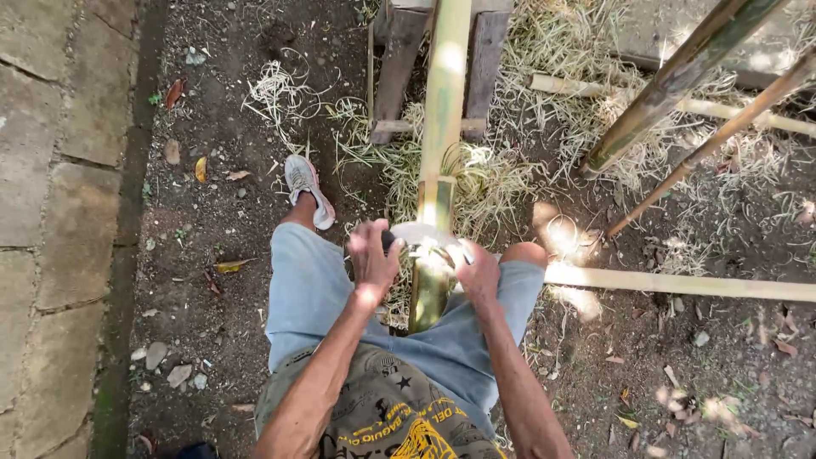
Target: Shaving or peeling the outer layer of a bamboo pole with a curved knife.
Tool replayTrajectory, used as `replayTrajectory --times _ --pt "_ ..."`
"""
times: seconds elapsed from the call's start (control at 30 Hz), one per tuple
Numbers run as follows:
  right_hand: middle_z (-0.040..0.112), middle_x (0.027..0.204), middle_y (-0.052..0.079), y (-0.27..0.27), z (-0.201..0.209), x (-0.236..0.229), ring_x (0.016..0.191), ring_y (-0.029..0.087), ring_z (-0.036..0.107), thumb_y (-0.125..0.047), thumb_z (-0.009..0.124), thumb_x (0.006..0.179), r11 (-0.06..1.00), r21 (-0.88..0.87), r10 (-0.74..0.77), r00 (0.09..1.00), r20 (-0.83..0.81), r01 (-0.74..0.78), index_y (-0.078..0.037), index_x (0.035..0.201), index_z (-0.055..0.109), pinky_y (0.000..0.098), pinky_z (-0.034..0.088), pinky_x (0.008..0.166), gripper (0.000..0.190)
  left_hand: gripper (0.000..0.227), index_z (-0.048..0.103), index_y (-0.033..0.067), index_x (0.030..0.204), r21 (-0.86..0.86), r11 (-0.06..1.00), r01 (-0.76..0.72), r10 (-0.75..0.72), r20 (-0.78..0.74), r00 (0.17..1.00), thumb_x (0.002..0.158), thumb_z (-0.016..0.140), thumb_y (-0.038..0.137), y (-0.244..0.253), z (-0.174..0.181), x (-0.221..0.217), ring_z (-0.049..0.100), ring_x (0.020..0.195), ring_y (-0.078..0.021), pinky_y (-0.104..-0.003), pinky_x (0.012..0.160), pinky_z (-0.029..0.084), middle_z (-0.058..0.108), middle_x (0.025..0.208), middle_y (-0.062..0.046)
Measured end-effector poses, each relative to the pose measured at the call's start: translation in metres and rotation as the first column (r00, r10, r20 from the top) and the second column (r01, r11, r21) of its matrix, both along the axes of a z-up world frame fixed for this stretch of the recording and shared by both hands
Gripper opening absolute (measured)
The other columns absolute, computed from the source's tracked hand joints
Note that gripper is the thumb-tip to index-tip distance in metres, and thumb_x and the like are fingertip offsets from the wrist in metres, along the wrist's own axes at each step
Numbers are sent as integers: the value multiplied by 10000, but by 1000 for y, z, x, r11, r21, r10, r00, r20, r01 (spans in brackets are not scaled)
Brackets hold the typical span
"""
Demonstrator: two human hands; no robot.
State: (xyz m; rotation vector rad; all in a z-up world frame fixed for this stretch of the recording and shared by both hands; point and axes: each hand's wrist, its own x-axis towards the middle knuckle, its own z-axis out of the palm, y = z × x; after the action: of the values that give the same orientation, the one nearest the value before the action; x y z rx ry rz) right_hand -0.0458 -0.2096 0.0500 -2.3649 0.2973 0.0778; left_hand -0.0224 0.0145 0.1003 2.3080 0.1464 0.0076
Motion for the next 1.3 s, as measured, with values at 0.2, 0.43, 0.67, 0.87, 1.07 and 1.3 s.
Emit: replayTrajectory --times 0.2,0.43,0.67,0.87,1.07,1.3 --pt "747 1006 186 7 -47 22 909 360 740 -327 749 883 992 88 -100 979 180 85 -96 1171 719 434 572 770 371 356 545 113 1228 86 975 203 -220 400 890 957 725 256 -35 -11 -54 570 1004 -293 -414 919 486 589 1091 -121" --pt "732 908 213 11 -31 68 879 434 687 -440 832 745 994 -91 63 997 36 -60 -63 1024 724 499 526 753 481 1176 281 44 1525 -234 971 -48 -101 -586 804 619 885 488 -63 -79 -71 610 1200 -339 -419 1019 513 589 1339 -217" --pt "754 764 188 15 -47 84 729 330 768 -463 845 651 986 156 -1 953 -304 51 -15 884 730 439 567 670 517 1103 415 26 1399 -177 969 -171 14 -655 755 513 961 394 -66 -52 -51 638 1156 -348 -419 1020 509 644 1251 -196" --pt "741 822 210 43 38 117 777 371 734 -478 808 739 991 -68 -133 942 -307 118 -10 1026 699 481 555 725 559 668 658 9 1142 -625 758 -183 -241 -531 812 560 891 240 -65 -60 -16 714 899 -256 -388 820 603 738 990 -110" --pt "686 1023 195 41 24 130 927 387 700 -577 830 670 952 -303 -100 978 -181 42 2 1119 601 519 544 751 768 348 682 101 1045 -479 776 409 -238 379 895 717 796 78 -85 -94 17 722 896 -245 -364 819 592 728 960 -64" --pt "657 1025 229 36 19 97 945 393 682 -683 728 782 972 -235 -20 993 -120 -9 24 1254 561 508 545 756 867 270 698 121 1010 -384 803 456 -198 550 811 758 763 52 -77 -104 -13 727 878 -254 -359 800 590 732 940 -58"
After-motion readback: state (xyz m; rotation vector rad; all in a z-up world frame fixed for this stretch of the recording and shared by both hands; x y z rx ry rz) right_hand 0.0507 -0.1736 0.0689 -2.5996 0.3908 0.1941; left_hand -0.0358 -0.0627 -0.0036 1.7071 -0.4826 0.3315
